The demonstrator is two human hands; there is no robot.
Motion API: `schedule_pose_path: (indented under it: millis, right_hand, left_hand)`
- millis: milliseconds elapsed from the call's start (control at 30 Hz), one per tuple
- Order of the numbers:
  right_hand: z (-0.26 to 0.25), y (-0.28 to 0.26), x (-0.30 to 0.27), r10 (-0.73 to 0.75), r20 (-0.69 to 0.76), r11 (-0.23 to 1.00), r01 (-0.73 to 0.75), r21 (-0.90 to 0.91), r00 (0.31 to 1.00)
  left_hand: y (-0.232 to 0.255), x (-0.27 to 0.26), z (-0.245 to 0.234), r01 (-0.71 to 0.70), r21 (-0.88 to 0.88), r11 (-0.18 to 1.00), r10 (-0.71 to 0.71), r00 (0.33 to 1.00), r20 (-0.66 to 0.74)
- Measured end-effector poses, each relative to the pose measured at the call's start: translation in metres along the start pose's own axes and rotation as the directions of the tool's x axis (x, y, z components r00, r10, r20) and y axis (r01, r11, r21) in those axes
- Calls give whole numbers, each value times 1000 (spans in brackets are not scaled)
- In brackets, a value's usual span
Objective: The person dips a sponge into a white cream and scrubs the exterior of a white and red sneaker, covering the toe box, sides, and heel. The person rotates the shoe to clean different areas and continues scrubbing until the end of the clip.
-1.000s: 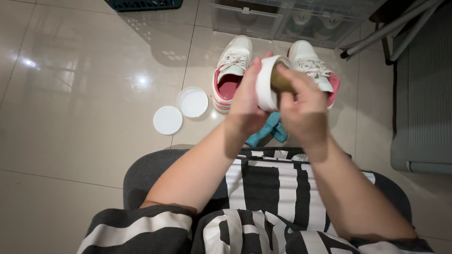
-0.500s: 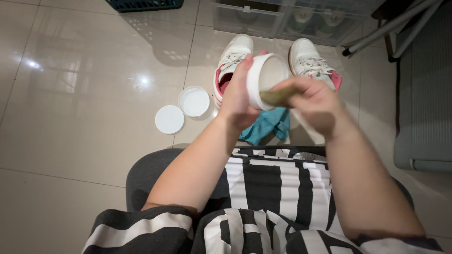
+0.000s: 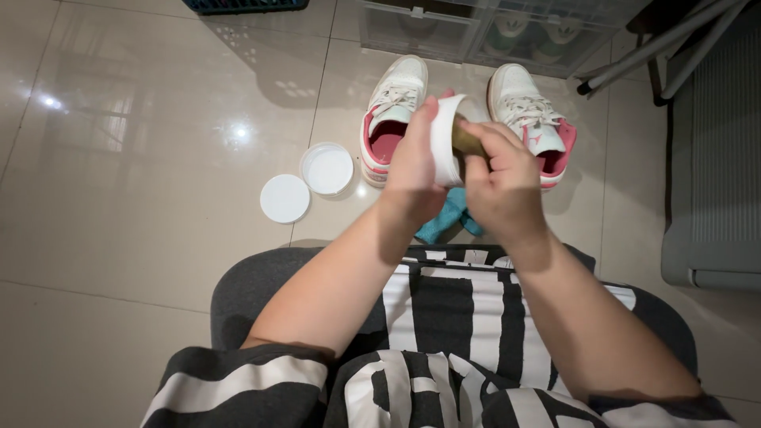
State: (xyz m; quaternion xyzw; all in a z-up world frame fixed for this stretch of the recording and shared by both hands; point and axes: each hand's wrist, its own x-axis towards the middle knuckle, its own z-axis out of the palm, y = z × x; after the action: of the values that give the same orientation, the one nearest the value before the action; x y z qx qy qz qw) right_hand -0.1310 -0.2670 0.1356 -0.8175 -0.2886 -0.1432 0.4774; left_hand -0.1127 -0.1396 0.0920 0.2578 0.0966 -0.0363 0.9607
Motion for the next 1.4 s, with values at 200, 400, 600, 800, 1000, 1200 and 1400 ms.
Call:
schedule_pose_path:
  millis: [200,400,600,800,1000,1200,1400]
  right_hand:
    - [-6,11,-5,131,193,956,-176,234,972]
    - [-18,50,-1,421,496,522,-650,552,760]
    - [-53,57,17,515,427,119,-556,823,743]
    - [-17,31,7,339,24,834,-313,455,940]
    - [4,9,-3,244,100,942,-260,211,965]
    - [3,24,-10,328,342,778,-457,432,881]
    - [-21,55,5,546,465,227,-658,718,697]
  left_hand:
    - [7,-6,1,-31,51,998,34,998,-60]
    - [14,-3,-1,-31,110,993,33,999,-18]
    - [29,-8,4,41,19,999,-40,999,-36]
    - [14,-6,-1,55,22,998,-55,998,-2]
    - [-4,-7,-7,-20,75,997,28,993,-112]
    - [8,-8,-10,-41,105,994,55,990,-133]
    - [31,-13,-8,29,78,996,-23,997,-69]
